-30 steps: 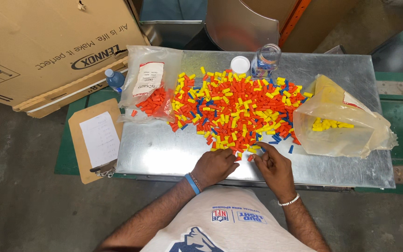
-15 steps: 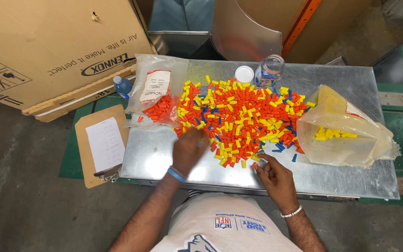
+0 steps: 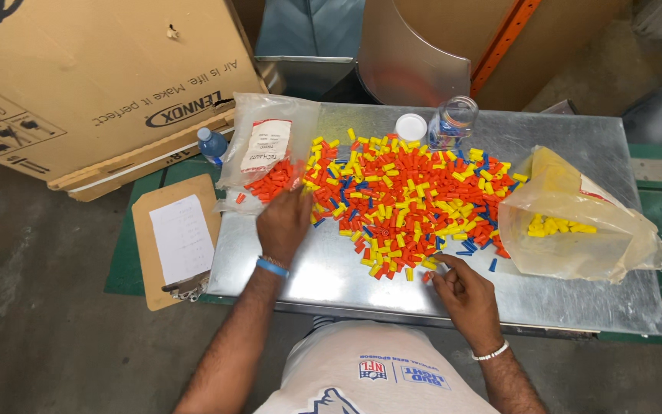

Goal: The person sorts small plastic pieces by color on a metal table. They pick up yellow pieces and place them into a plastic bag, while orange and blue pieces remain on the table.

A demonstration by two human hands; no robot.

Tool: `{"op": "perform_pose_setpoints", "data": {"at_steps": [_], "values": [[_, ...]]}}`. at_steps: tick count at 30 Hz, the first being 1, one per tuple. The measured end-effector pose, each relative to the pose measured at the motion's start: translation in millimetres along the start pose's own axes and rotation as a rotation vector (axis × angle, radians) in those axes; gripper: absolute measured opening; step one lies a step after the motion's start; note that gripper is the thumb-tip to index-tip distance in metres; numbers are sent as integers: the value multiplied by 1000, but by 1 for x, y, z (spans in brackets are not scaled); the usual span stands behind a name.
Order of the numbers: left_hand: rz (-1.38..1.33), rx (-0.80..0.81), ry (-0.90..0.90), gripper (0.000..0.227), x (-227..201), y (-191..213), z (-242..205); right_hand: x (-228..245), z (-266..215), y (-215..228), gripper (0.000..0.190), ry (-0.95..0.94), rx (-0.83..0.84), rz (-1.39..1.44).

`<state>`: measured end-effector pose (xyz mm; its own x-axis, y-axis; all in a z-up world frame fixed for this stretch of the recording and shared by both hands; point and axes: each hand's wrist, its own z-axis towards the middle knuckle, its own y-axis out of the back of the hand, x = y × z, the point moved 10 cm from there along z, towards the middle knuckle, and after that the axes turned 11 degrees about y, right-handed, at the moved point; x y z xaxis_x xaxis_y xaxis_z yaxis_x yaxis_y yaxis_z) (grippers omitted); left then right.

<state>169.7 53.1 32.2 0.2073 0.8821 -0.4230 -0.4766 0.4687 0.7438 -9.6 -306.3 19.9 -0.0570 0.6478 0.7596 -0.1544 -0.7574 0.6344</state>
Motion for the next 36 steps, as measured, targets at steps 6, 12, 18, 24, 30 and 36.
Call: {"op": "perform_pose_setpoints", "data": {"at_steps": [6, 12, 18, 24, 30, 36], "values": [[-333, 198, -210, 24, -78, 12, -73, -11, -2, -2, 25, -123, 16, -130], [-386, 235, -253, 15, -103, 17, -99, -24, -5, -10, 32, -304, 71, -313], [-439, 317, -338, 26, -125, 18, -100, -22, -5, -14, 29, -405, 187, -399], [-523, 862, -310, 27, -179, 47, -76, -10, 4, -44, 18, -207, 108, 299], [-653, 840, -278, 17, -150, 23, -90, 22, 23, -69, 15, -157, 189, 542], [-199, 246, 46, 15, -30, 16, -20, 33, 35, -57, 39, -48, 113, 392]]}}
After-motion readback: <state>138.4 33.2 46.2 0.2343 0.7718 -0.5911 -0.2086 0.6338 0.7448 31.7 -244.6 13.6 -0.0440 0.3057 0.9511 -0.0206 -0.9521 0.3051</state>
